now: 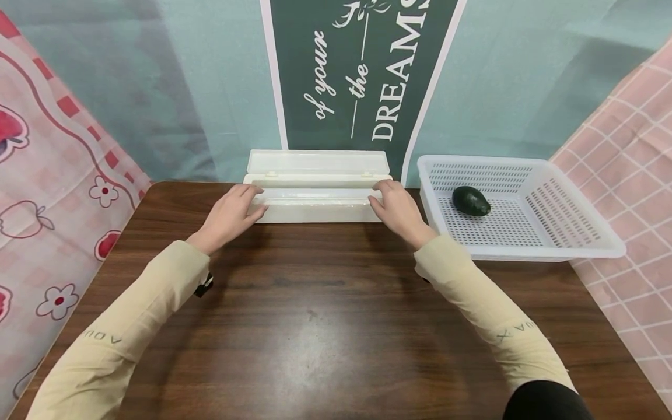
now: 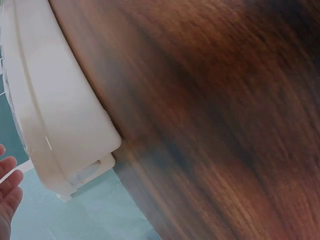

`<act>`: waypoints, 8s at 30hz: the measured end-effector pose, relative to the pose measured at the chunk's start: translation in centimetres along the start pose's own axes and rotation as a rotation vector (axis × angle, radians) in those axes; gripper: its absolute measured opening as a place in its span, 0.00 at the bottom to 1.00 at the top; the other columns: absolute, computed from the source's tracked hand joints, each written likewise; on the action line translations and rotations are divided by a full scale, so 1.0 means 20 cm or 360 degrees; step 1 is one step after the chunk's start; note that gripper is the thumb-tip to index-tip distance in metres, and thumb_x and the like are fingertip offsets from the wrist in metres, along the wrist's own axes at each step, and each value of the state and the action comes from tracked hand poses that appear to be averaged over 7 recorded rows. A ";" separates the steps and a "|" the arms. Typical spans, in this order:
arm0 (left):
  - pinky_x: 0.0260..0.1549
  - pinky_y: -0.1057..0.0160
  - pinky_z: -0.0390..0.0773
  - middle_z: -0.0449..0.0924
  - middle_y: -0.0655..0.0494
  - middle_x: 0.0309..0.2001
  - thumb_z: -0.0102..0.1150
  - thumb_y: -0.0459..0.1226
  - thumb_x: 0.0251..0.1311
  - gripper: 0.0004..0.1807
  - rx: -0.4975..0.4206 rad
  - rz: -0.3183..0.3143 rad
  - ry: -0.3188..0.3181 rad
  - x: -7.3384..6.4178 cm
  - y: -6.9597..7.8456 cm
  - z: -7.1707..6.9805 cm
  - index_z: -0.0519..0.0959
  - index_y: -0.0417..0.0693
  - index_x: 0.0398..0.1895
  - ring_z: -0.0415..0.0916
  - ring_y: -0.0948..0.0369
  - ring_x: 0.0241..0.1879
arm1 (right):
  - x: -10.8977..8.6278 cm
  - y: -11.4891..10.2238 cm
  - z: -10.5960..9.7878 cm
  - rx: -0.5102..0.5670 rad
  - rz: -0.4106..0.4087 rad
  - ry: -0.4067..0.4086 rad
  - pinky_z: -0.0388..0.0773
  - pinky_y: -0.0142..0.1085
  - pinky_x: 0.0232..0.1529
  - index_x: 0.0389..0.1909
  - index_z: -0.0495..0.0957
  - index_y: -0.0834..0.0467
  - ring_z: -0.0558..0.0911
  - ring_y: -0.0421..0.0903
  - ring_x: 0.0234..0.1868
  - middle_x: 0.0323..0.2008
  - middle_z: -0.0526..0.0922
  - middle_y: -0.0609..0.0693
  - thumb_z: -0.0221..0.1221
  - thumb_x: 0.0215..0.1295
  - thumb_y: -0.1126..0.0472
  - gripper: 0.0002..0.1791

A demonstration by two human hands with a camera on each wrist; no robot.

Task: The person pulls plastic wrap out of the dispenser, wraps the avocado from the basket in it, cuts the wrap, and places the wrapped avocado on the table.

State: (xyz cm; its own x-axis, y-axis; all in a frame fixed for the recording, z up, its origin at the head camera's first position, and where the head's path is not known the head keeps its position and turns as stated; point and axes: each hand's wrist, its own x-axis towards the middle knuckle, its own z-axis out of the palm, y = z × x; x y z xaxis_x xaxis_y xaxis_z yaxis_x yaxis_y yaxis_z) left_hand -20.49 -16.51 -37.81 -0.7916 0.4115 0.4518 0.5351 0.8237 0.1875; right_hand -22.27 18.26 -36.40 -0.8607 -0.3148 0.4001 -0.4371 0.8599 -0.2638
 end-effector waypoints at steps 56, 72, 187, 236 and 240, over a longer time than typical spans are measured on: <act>0.37 0.53 0.75 0.74 0.43 0.35 0.64 0.29 0.49 0.12 0.0077 0.0146 0.0020 0.00 -0.04 0.02 0.75 0.33 0.36 0.70 0.49 0.39 | -0.07 0.10 0.11 -0.0115 -0.0448 0.0313 0.75 0.42 0.43 0.34 0.77 0.67 0.75 0.53 0.41 0.35 0.79 0.57 0.60 0.52 0.71 0.07; 0.31 0.54 0.74 0.74 0.44 0.29 0.58 0.25 0.52 0.01 0.0115 0.0173 0.0109 0.03 -0.05 0.03 0.76 0.34 0.29 0.70 0.50 0.32 | -0.06 0.10 0.12 -0.0119 -0.0428 0.0325 0.75 0.42 0.43 0.34 0.78 0.68 0.76 0.54 0.40 0.34 0.80 0.58 0.55 0.55 0.74 0.06; 0.35 0.51 0.78 0.81 0.37 0.36 0.54 0.22 0.54 0.08 -0.0087 0.0072 0.0181 0.09 -0.09 -0.10 0.81 0.31 0.36 0.79 0.46 0.36 | 0.05 0.07 -0.07 -0.0001 -0.0388 0.0358 0.77 0.44 0.35 0.30 0.81 0.66 0.79 0.54 0.33 0.29 0.82 0.59 0.52 0.54 0.79 0.11; 0.35 0.51 0.78 0.81 0.38 0.34 0.53 0.22 0.56 0.09 -0.0107 0.0119 0.0237 0.12 -0.09 -0.17 0.82 0.32 0.36 0.79 0.46 0.35 | 0.08 0.05 -0.13 -0.0017 -0.0432 0.0392 0.77 0.44 0.38 0.30 0.81 0.67 0.80 0.55 0.35 0.30 0.83 0.59 0.53 0.54 0.79 0.10; 0.35 0.51 0.78 0.81 0.38 0.35 0.52 0.22 0.56 0.09 -0.0125 0.0116 0.0237 0.13 -0.09 -0.18 0.82 0.32 0.36 0.79 0.46 0.35 | 0.09 0.05 -0.14 -0.0015 -0.0443 0.0392 0.77 0.45 0.39 0.30 0.81 0.67 0.80 0.55 0.35 0.30 0.83 0.59 0.53 0.54 0.79 0.10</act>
State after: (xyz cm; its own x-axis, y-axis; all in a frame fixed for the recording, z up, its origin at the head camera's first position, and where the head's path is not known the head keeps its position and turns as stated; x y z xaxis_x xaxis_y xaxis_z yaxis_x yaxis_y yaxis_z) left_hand -22.46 -18.37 -33.88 -0.7006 0.4018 0.5896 0.6155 0.7584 0.2145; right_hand -23.40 19.69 -33.43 -0.6202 -0.4318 0.6550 -0.6422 0.7589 -0.1078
